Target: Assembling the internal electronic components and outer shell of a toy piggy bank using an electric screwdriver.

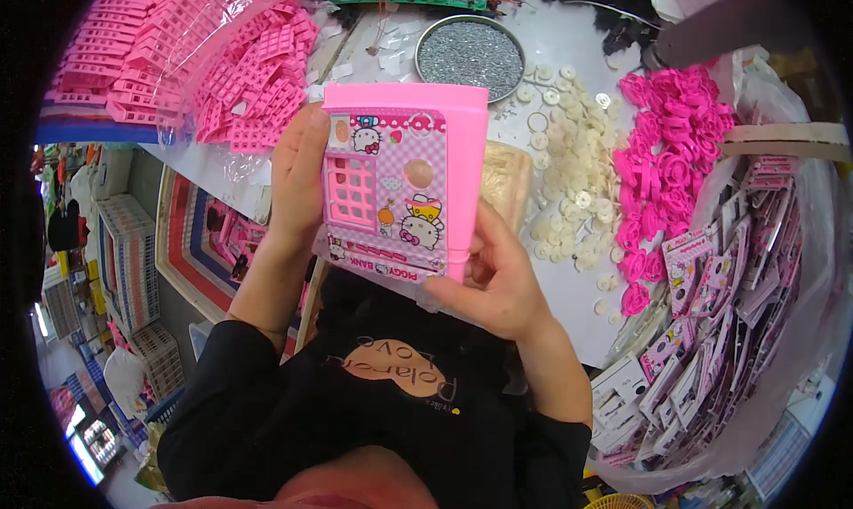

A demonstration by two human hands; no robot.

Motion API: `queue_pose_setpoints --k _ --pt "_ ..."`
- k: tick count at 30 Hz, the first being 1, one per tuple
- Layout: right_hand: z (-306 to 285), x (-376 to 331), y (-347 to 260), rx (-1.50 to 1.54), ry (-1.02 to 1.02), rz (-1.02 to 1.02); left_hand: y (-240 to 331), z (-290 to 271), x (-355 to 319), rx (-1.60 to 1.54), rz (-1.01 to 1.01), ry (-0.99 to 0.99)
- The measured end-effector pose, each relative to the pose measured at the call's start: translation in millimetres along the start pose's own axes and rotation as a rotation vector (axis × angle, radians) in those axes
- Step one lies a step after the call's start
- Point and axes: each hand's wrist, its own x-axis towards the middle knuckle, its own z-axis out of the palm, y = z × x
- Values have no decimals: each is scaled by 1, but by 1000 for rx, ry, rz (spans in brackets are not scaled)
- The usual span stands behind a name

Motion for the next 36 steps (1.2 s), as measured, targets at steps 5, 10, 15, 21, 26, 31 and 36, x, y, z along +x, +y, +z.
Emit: queue_pose_setpoints --k 5,10,15,21,26,31,36 --pt "-1 3 8 8 76 -67 6 12 2 57 29 35" --pt "1 4 8 0 110 -83 -7 0 -27 244 -22 -20" --pt "3 -1 15 -35 88 -94 -16 2 -28 290 111 22" --pt "-11 -1 8 -69 162 -49 2 8 1 -84 -232 -26" --pt "-23 12 -2 -116 163 13 2 -1 -1 287 133 -188" --pt "-28 21 -8 -51 111 -80 0 19 -9 244 183 -67" --pt "-34 22 -9 -185 141 -88 -21 8 -4 520 569 -76"
